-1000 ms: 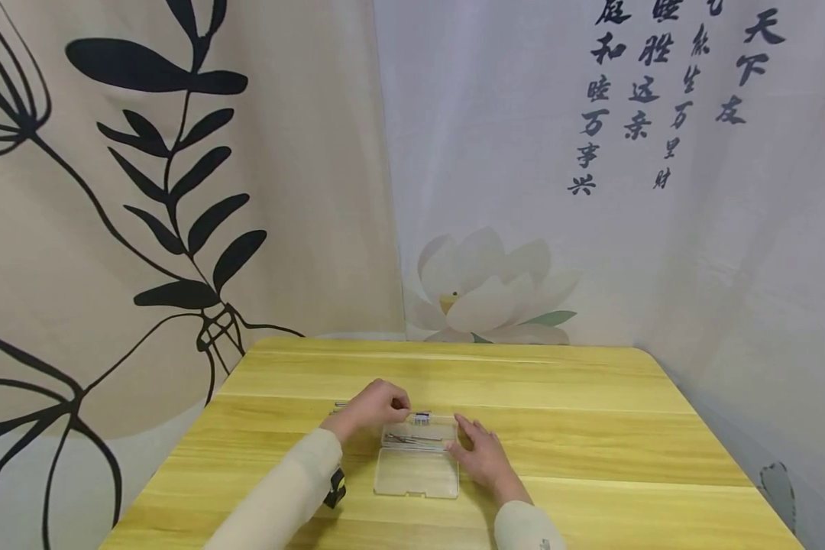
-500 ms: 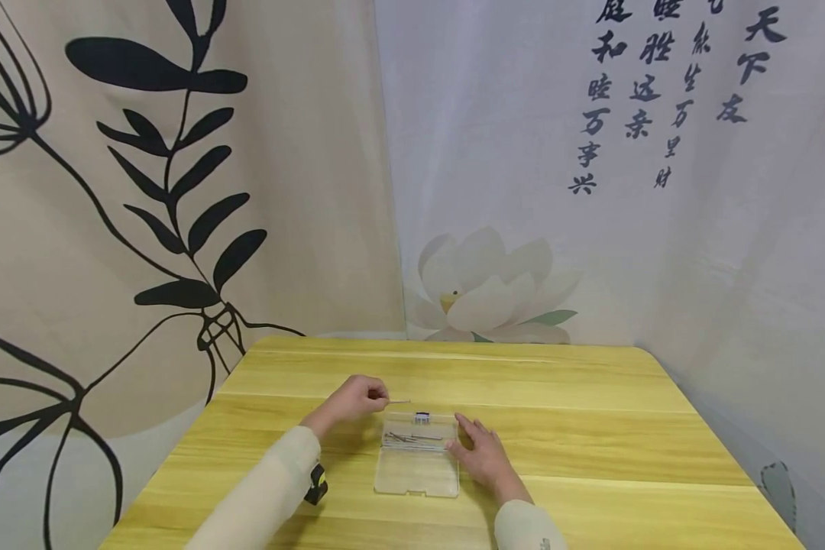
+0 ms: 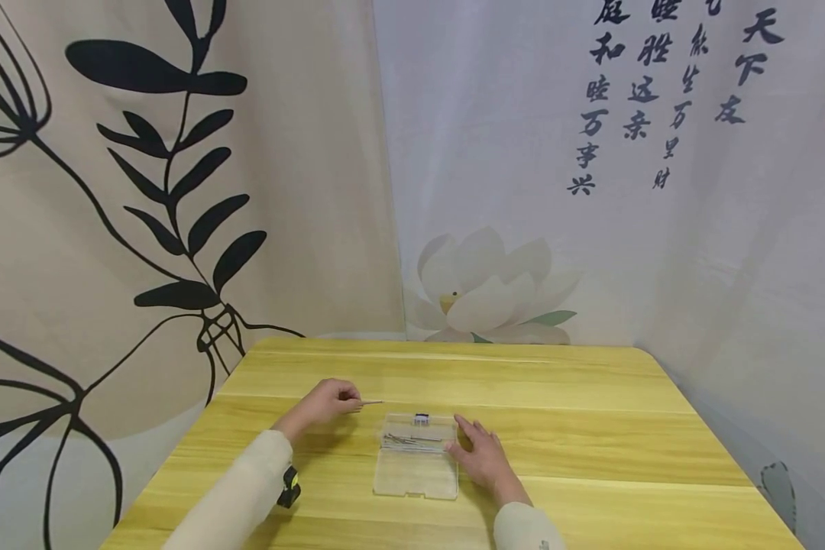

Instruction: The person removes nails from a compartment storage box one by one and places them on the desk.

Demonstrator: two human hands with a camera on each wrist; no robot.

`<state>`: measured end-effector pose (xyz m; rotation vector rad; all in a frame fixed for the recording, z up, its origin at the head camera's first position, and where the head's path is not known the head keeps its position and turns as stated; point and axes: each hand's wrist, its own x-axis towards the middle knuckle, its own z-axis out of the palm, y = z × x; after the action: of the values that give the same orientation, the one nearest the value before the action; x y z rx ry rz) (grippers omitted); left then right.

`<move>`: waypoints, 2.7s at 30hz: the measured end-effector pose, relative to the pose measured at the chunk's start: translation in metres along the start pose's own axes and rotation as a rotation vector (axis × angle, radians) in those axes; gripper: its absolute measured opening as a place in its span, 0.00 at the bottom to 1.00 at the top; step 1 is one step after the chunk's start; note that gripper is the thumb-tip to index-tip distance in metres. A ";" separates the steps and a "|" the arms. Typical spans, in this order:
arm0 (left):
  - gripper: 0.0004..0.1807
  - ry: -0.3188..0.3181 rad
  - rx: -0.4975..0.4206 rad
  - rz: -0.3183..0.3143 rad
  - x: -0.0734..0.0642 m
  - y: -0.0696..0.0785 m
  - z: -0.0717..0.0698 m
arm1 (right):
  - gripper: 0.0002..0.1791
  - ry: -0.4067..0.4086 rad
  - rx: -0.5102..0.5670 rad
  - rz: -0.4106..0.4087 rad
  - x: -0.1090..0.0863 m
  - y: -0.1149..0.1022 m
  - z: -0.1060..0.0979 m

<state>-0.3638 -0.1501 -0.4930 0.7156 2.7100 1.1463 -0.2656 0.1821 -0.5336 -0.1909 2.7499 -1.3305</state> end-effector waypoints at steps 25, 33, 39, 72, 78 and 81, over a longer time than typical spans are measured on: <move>0.05 0.064 0.013 -0.107 -0.030 -0.037 -0.012 | 0.34 0.007 0.000 0.007 0.000 0.000 0.001; 0.05 0.089 0.041 -0.129 -0.028 -0.042 -0.009 | 0.35 0.008 0.001 0.008 0.002 0.001 0.002; 0.04 0.106 0.098 -0.137 -0.024 -0.042 -0.005 | 0.35 0.010 -0.008 0.006 0.001 0.000 0.002; 0.04 0.089 0.075 -0.060 -0.004 -0.013 0.000 | 0.35 0.009 -0.017 0.003 0.003 0.004 0.003; 0.08 0.046 0.033 0.006 0.002 0.000 0.005 | 0.35 0.011 -0.011 -0.003 0.002 0.003 0.003; 0.08 0.027 0.028 0.028 0.006 0.008 0.008 | 0.35 0.012 -0.013 -0.004 0.002 0.003 0.003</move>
<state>-0.3634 -0.1374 -0.4930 0.7495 2.7520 1.1346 -0.2675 0.1816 -0.5377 -0.1895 2.7702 -1.3186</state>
